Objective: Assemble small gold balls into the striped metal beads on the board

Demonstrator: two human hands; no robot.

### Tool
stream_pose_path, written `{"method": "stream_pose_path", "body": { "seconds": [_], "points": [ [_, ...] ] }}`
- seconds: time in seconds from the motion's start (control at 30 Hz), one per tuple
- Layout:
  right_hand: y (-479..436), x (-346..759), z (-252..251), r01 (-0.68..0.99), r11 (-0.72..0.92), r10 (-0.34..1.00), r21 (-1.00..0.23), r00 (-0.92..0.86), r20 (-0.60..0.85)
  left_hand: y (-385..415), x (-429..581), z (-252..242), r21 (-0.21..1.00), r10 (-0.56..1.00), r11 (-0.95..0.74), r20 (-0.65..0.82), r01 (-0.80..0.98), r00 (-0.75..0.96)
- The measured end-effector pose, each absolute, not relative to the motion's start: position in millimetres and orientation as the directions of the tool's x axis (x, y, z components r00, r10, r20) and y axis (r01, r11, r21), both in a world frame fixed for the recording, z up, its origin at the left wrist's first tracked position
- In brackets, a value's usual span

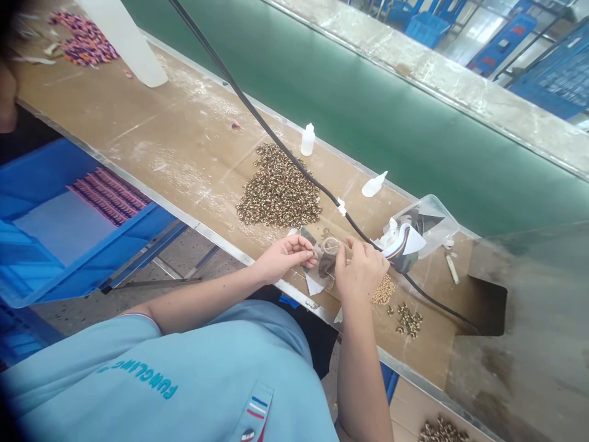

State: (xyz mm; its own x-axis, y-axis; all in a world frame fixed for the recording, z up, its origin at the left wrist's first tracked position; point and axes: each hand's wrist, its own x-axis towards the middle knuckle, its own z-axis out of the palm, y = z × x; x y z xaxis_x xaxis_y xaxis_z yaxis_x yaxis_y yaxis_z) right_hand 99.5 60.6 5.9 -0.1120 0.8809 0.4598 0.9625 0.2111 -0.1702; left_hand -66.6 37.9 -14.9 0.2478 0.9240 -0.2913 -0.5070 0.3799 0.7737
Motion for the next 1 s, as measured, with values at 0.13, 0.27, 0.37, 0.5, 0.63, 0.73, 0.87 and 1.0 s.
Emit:
{"method": "stream_pose_path", "body": {
  "seconds": [0.13, 0.27, 0.37, 0.5, 0.63, 0.73, 0.87, 1.0],
  "points": [
    [60, 101, 5, 0.965, 0.2, 0.883, -0.168, -0.104, 0.458, 37, -64, -21, 0.778, 0.933, 0.355, -0.259, -0.518, 0.251],
    [59, 100, 8, 0.947, 0.259, 0.885, -0.191, -0.153, 0.44, 35, -65, -23, 0.792, 0.944, 0.319, -0.221, -0.52, 0.243],
    [57, 99, 10, 0.931, 0.303, 0.884, -0.205, -0.194, 0.424, 35, -66, -23, 0.798, 0.942, 0.324, -0.223, -0.509, 0.251],
    [56, 99, 8, 0.929, 0.308, 0.887, -0.204, -0.203, 0.416, 35, -66, -23, 0.797, 0.939, 0.334, -0.234, -0.504, 0.252],
    [52, 104, 7, 0.932, 0.262, 0.877, -0.249, -0.123, 0.465, 34, -66, -23, 0.794, 0.937, 0.344, -0.252, -0.502, 0.243],
    [46, 109, 13, 0.907, 0.243, 0.873, -0.345, -0.048, 0.486, 33, -66, -24, 0.796, 0.933, 0.352, -0.26, -0.492, 0.247],
    [35, 108, 24, 0.856, 0.304, 0.874, -0.418, -0.077, 0.479, 33, -67, -24, 0.799, 0.935, 0.346, -0.251, -0.492, 0.251],
    [30, 103, 26, 0.851, 0.341, 0.87, -0.4, -0.125, 0.477, 34, -67, -24, 0.798, 0.935, 0.343, -0.241, -0.495, 0.26]
  ]
}}
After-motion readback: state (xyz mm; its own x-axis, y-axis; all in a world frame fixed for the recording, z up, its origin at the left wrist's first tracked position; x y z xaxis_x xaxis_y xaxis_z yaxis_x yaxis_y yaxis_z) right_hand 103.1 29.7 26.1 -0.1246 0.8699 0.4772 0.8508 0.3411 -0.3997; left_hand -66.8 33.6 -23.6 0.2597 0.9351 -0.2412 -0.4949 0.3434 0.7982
